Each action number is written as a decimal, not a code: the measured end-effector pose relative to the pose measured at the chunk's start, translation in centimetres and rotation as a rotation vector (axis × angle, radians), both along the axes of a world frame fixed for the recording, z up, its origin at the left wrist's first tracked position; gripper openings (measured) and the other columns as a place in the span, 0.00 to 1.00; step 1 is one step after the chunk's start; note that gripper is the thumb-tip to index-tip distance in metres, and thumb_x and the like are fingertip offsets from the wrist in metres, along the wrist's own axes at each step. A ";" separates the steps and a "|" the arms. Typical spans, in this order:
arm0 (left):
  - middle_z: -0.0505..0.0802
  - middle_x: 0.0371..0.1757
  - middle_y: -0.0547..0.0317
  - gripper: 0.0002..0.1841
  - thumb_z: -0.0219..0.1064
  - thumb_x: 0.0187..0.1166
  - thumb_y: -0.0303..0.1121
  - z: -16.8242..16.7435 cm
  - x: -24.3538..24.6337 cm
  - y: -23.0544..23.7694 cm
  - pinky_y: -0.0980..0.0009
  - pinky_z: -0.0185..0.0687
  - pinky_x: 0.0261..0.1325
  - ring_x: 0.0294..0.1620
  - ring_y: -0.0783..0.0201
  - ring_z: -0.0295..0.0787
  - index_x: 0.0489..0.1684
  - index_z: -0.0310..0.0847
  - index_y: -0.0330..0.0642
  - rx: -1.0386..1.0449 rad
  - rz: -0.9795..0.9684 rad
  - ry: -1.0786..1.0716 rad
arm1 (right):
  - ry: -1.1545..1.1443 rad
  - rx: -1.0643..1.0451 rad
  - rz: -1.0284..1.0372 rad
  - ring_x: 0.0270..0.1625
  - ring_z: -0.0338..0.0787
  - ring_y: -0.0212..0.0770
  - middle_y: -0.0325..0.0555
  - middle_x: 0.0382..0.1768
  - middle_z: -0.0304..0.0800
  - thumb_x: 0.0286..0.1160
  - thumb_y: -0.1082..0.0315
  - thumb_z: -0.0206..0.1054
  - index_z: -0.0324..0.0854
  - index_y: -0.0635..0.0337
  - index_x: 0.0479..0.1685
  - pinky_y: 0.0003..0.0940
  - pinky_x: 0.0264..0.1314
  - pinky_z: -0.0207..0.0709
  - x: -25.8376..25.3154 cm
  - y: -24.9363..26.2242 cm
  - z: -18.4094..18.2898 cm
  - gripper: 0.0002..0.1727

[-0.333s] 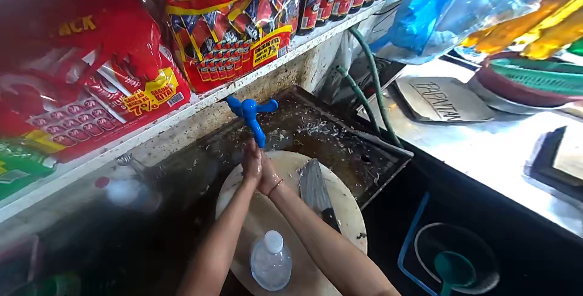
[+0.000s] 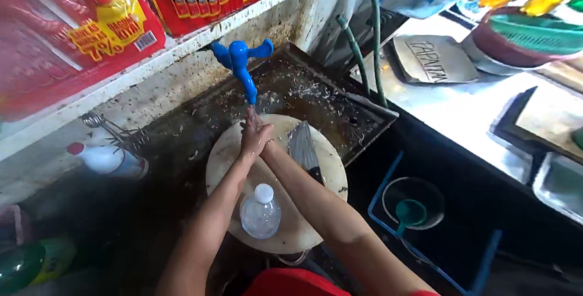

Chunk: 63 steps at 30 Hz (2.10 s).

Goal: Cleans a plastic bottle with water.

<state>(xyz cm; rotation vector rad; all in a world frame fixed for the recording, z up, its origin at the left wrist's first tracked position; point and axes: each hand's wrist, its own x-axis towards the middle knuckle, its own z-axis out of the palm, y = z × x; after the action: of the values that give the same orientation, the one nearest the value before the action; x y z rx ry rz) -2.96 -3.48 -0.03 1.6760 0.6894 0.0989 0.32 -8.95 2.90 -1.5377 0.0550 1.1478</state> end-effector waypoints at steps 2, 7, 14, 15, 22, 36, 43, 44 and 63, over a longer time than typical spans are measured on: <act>0.73 0.82 0.31 0.47 0.73 0.77 0.46 -0.9 0.0 0.4 0.37 0.73 0.71 0.77 0.34 0.72 0.95 0.49 0.44 0.016 0.033 -0.065 | -0.129 0.229 -0.266 0.44 0.83 0.35 0.50 0.47 0.83 0.94 0.67 0.46 0.74 0.64 0.66 0.29 0.48 0.79 0.0 0.3 -3.9 0.16; 0.81 0.75 0.33 0.28 0.64 0.88 0.38 1.7 -2.2 2.0 0.45 0.74 0.76 0.74 0.40 0.80 0.82 0.67 0.32 0.126 -0.372 0.185 | -0.635 0.027 0.495 0.82 0.76 0.54 0.66 0.84 0.67 0.78 0.84 0.58 0.59 0.70 0.87 0.45 0.82 0.71 -0.1 -7.2 -7.6 0.34; 0.80 0.77 0.34 0.25 0.57 0.91 0.28 -0.8 -11.1 5.6 0.54 0.76 0.76 0.73 0.46 0.82 0.85 0.63 0.32 0.149 -0.436 0.359 | -0.723 0.206 0.849 0.94 0.54 0.59 0.68 0.92 0.49 0.45 0.64 0.91 0.49 0.67 0.93 0.49 0.94 0.51 -6.0 -16.0 -10.4 0.68; 0.82 0.74 0.33 0.25 0.58 0.89 0.27 -1.7 -11.8 6.1 0.52 0.78 0.75 0.70 0.45 0.85 0.84 0.65 0.31 0.225 -0.417 0.416 | -0.716 0.274 0.772 0.93 0.58 0.55 0.67 0.90 0.54 0.40 0.60 0.92 0.50 0.70 0.92 0.44 0.94 0.53 -7.2 -16.0 -10.6 0.70; 0.93 0.37 0.53 0.28 0.39 0.98 0.42 0.4 -10.5 4.4 0.70 0.87 0.48 0.36 0.68 0.90 0.60 0.82 0.27 -0.010 -0.150 0.103 | -0.739 0.403 0.328 0.74 0.83 0.39 0.63 0.71 0.82 0.41 0.60 0.90 0.60 0.79 0.82 0.30 0.80 0.72 -11.5 -12.9 -11.7 0.61; 0.91 0.58 0.38 0.32 0.82 0.69 0.37 3.8 1.2 2.7 0.53 0.81 0.71 0.61 0.51 0.89 0.69 0.77 0.27 0.332 -0.119 -0.177 | -0.749 0.154 0.238 0.82 0.76 0.52 0.68 0.80 0.71 0.50 0.64 0.89 0.48 0.72 0.90 0.43 0.86 0.67 1.6 -5.5 -9.6 0.64; 0.91 0.45 0.46 0.16 0.56 0.90 0.32 1.9 1.1 2.7 0.66 0.83 0.61 0.48 0.66 0.88 0.55 0.81 0.24 0.074 0.034 -0.378 | -0.677 0.478 -0.052 0.81 0.75 0.46 0.63 0.80 0.73 0.80 0.55 0.60 0.53 0.68 0.91 0.39 0.84 0.68 3.4 -5.3 -3.2 0.42; 0.89 0.48 0.44 0.21 0.47 0.94 0.34 1.5 1.2 2.5 0.66 0.80 0.63 0.52 0.65 0.85 0.59 0.79 0.22 0.050 0.077 -0.386 | -0.723 0.435 -0.043 0.78 0.78 0.47 0.62 0.77 0.76 0.84 0.59 0.59 0.57 0.67 0.89 0.40 0.82 0.71 3.4 -4.2 -2.1 0.36; 0.86 0.46 0.48 0.29 0.37 0.96 0.41 3.4 0.2 -1.2 0.73 0.77 0.60 0.47 0.75 0.81 0.58 0.77 0.19 0.204 0.414 -0.449 | -0.915 0.015 0.299 0.69 0.86 0.63 0.64 0.71 0.82 0.86 0.51 0.62 0.70 0.61 0.80 0.66 0.69 0.77 4.0 -1.2 2.9 0.31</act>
<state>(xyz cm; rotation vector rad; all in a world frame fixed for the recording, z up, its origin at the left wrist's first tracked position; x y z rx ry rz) -2.72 -4.64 3.33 1.6011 0.6852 0.8378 4.34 -10.11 5.80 -1.9657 -0.8135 0.5636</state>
